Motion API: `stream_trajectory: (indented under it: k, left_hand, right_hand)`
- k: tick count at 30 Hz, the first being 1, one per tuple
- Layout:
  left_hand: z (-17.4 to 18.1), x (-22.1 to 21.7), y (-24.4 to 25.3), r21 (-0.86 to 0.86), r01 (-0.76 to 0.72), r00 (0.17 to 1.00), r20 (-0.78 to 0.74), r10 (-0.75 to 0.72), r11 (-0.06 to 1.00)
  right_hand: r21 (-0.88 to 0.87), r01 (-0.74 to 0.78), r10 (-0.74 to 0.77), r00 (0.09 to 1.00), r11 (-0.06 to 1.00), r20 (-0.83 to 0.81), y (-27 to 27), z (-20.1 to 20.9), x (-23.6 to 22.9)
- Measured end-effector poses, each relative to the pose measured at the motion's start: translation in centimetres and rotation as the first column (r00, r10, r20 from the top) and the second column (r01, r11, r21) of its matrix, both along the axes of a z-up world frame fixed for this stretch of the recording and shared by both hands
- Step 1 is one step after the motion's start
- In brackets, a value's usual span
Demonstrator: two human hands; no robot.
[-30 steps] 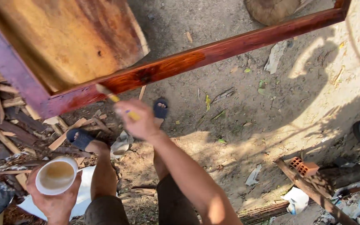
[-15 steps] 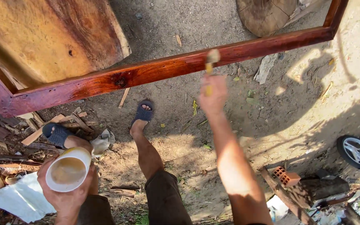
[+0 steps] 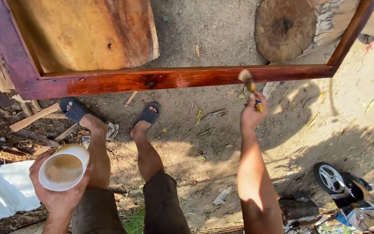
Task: The person pours liquid from a white plastic jug into a cup, trims the brush with scissors, then brushes a dark red stain or varnish onto a large wooden frame lying on the ground outdoors, working along its rails and reloading the brush from the cup.
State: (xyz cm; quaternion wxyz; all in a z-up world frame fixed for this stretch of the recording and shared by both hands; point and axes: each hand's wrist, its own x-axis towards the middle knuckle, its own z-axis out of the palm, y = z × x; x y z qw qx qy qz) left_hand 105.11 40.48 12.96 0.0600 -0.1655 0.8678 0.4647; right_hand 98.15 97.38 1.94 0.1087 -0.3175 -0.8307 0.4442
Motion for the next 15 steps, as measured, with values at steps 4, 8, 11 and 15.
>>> stream_trajectory:
  k: [4, 8, 11, 15]
  left_hand:
    - [0.1, -1.3, -1.0, 0.092, -0.035, 0.998, 0.058, 0.029, 0.995]
    - [1.3, -3.0, -2.6, -0.024, -0.001, 1.000, 0.008, 0.001, 1.000]
    - [1.0, -2.6, -4.3, -0.060, 0.016, 1.000, -0.006, -0.016, 0.998]
    - [0.5, -1.7, -7.5, 0.022, -0.061, 0.998, -0.026, 0.062, 0.998]
  right_hand:
    - [0.427, -0.229, 0.171, 0.970, 0.875, 0.171, -2.7, 2.5, -1.7]
    - [0.543, -0.642, 0.491, 0.766, 0.542, 0.415, -15.9, 0.0, -2.0]
    - [0.391, -0.654, 0.676, 0.730, 0.648, 0.101, -31.1, 3.6, -5.0]
    - [0.213, -0.748, 0.763, 0.646, 0.628, 0.020, -44.8, 4.4, -5.5]
